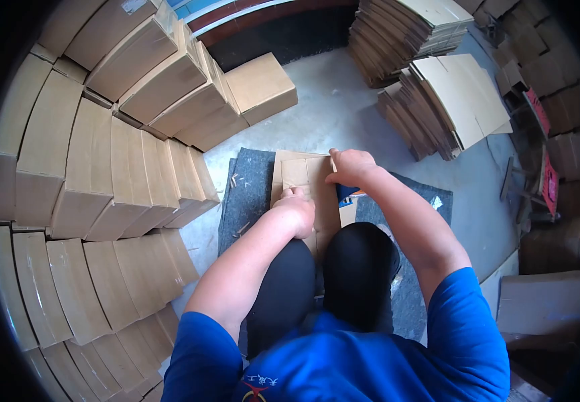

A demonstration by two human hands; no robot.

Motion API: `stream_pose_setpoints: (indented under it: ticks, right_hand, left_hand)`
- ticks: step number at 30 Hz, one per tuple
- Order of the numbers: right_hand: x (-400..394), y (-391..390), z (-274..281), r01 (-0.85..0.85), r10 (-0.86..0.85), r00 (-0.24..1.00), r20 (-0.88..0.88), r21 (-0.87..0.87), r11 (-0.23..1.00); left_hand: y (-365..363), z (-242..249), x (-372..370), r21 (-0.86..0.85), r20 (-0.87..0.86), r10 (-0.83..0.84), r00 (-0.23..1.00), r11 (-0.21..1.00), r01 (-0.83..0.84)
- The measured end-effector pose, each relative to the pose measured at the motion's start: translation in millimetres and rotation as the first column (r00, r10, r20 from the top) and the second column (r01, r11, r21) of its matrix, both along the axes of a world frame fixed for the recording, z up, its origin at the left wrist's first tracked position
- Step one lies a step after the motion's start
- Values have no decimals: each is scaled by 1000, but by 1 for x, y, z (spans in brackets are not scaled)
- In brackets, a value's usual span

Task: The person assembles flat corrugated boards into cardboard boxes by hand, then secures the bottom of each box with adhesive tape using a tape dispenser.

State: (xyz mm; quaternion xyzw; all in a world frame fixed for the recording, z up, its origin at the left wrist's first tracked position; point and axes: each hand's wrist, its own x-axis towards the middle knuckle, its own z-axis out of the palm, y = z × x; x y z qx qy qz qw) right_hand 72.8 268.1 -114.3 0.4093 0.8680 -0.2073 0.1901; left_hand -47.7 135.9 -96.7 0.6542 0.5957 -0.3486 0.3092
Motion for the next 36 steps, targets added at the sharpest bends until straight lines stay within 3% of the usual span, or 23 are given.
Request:
stream_pose_setpoints:
  ticks: [3, 5, 7, 8, 9, 10, 11, 12, 14, 18, 22, 26, 28, 32, 34, 36]
  right_hand:
    - [26, 8, 27, 53, -54, 999, 4, 117, 992]
    - [54, 9, 45, 115, -72, 980, -184, 238, 964]
    - [75, 1, 80, 301, -241, 902, -358, 121, 946]
    - [85, -2, 87, 371, -336, 800, -498, -30, 928]
    - [95, -6, 94, 404, -429, 670, -606, -187, 896]
    - [104, -9, 90, 354, -466, 505, -727, -318, 880]
    - [113, -16, 87, 274, -512, 354, -783, -436, 857]
    - [119, -23, 82, 182, -556, 230, -799, -526, 831]
    - [128, -32, 61, 12, -639, 71, -766, -640, 768]
    - [133, -41, 43, -62, -592, 95, -801, -598, 799]
    - [127, -55, 43, 52, -554, 232, -800, -559, 828]
    - [121, -60, 27, 20, -553, 258, -793, -567, 823]
    - [115, -64, 23, 37, -566, 251, -785, -577, 816]
    - [100, -70, 25, 118, -553, 260, -791, -543, 832]
    - [93, -71, 33, 196, -538, 368, -758, -502, 842]
    - [87, -69, 38, 191, -528, 398, -750, -496, 847]
  left_hand:
    - [-13, 7, -5, 69, 69, 101, 993, 992, -105]
    - [-22, 8, -10, 174, 188, 180, 966, 961, -213]
    - [-25, 9, -13, 215, 251, 240, 938, 931, -295]
    - [-26, 9, -15, 243, 307, 294, 905, 895, -373]
    - [-32, -19, -17, 465, 434, 261, 862, 755, -462]
    - [-26, -18, -16, 334, 690, 343, 637, 630, -701]
    - [-22, -19, -14, 128, 868, 365, 337, 491, -861]
    - [-19, -11, -8, -420, 862, 440, -253, 340, -841]
    - [-18, 12, -6, -830, 555, 406, -726, 326, -453]
    - [-27, 40, -3, -793, 599, 338, -726, 374, -481]
    - [-38, 38, -9, -681, 727, 299, -618, 435, -589]
    - [-45, 40, -10, -684, 722, 299, -624, 446, -578]
    - [-47, 38, -11, -744, 657, 352, -667, 449, -495]
    - [-49, 26, -15, -783, 617, 360, -699, 367, -502]
    - [-51, 26, -19, -775, 631, 362, -686, 333, -537]
    - [-50, 25, -23, -746, 665, 360, -655, 277, -605]
